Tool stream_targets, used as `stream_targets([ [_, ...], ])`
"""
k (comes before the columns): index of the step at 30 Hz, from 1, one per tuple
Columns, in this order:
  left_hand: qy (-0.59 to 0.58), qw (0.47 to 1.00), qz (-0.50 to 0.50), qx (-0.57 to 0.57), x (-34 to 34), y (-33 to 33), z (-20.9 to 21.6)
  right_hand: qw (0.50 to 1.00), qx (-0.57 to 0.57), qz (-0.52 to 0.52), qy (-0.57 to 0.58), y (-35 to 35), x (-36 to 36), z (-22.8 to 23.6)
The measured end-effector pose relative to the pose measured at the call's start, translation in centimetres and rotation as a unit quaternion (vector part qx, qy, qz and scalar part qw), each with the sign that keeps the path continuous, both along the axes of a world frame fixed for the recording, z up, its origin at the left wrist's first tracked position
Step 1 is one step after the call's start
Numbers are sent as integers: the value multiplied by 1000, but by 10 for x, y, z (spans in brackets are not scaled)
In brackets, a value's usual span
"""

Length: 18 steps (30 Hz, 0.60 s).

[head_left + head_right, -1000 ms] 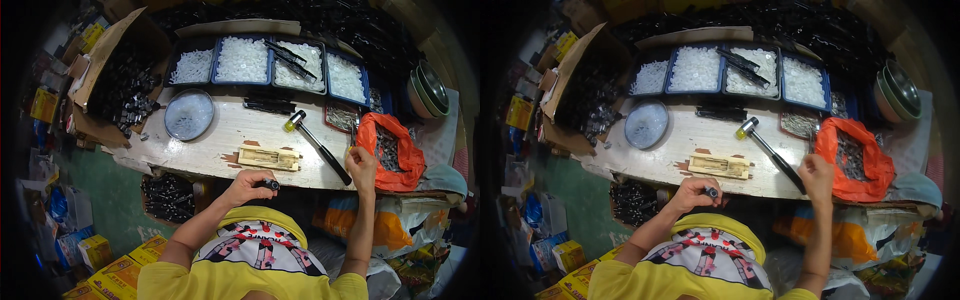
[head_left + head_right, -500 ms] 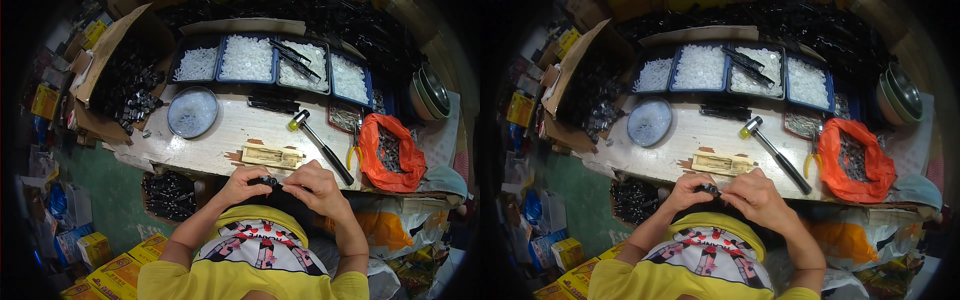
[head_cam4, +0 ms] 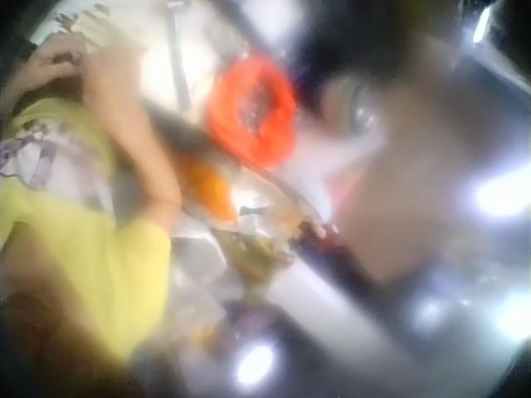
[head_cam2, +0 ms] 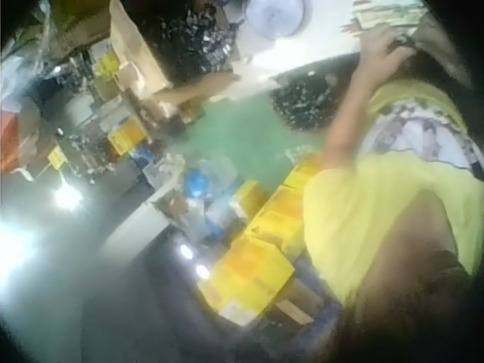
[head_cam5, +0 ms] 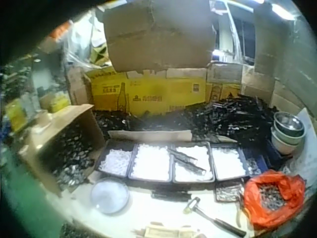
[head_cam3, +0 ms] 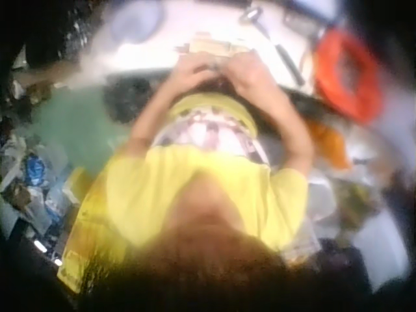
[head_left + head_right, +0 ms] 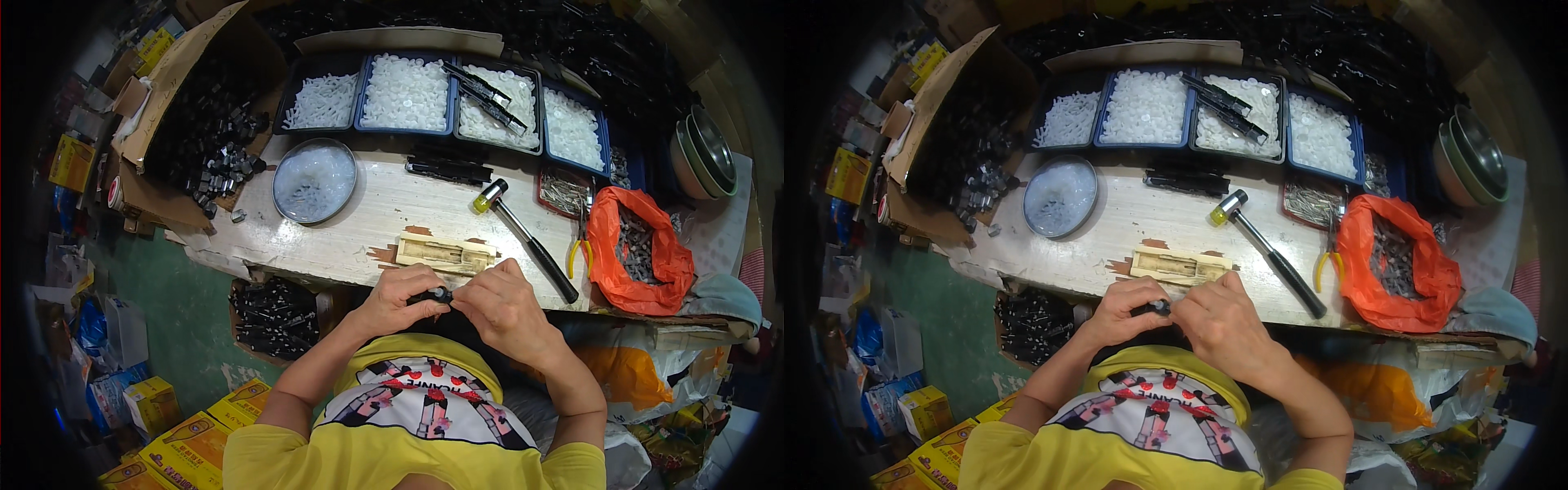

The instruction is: The person assembles small metal components at a cluttered workbench. They pick up a metal piece, place it into a wooden jig, and use a hammer to secure it. The person then removes the assembled unit and places it into a red bag, repeating this process with multiple components.

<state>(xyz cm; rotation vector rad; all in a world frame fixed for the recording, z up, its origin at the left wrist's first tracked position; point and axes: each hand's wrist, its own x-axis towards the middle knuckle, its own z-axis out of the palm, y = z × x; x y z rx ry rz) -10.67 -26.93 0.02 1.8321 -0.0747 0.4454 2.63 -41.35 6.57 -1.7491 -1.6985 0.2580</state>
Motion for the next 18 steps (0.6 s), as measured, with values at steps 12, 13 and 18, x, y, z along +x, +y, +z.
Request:
stream_targets([
  [12, 34, 984, -40, -169, -2, -1, -8, 964, -34, -57, 256, -5, 10, -7],
  [13, 35, 984, -42, -171, -2, -1, -9, 962, -30, -57, 267, -4, 9, -7],
  [18, 43, 984, -38, -171, -3, 0, -11, 943, -23, -54, 326, -7, 11, -14],
])
